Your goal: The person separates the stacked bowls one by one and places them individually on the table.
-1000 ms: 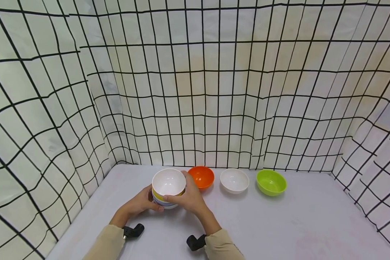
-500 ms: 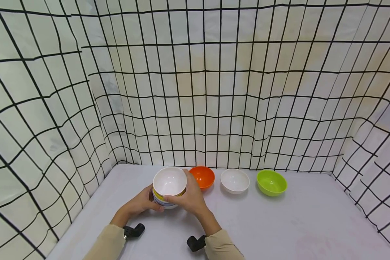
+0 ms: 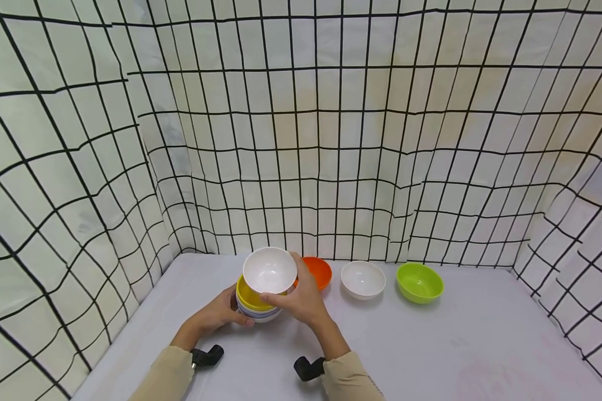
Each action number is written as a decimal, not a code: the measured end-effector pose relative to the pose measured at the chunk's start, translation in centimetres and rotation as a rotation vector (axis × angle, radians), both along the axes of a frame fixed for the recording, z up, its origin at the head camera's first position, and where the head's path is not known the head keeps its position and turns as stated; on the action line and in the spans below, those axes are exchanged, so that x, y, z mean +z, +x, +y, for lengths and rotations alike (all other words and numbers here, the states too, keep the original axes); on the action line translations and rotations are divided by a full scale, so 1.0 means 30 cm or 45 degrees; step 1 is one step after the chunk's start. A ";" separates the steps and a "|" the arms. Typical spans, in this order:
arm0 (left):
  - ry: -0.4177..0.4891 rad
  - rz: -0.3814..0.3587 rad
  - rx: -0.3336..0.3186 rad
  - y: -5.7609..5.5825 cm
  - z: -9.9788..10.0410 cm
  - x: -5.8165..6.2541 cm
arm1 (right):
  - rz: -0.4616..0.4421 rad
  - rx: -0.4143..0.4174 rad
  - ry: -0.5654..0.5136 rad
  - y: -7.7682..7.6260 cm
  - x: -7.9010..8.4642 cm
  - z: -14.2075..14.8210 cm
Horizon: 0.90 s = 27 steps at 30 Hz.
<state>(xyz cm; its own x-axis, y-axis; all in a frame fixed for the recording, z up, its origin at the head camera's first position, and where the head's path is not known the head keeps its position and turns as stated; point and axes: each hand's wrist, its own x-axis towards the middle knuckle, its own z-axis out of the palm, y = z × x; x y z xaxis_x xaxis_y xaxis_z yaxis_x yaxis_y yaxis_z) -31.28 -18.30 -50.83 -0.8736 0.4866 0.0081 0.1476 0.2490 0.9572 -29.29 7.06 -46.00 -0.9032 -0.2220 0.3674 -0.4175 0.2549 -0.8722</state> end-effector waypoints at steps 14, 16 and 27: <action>-0.015 0.006 -0.013 -0.003 0.000 -0.006 | -0.044 -0.026 0.025 -0.009 0.046 0.065; -0.011 0.014 -0.017 -0.004 -0.001 -0.006 | -0.026 -0.021 0.019 -0.015 0.050 0.072; 0.011 0.024 -0.018 -0.008 -0.003 -0.016 | -0.101 -0.095 0.102 -0.011 0.068 0.110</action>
<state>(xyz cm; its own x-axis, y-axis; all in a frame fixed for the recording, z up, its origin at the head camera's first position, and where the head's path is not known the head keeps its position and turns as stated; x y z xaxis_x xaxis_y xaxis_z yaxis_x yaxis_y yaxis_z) -31.54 -18.41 -51.31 -0.8663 0.4987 0.0288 0.1693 0.2388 0.9562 -29.62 10.36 -43.95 -0.9438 -0.1789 0.2778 -0.3251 0.3530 -0.8773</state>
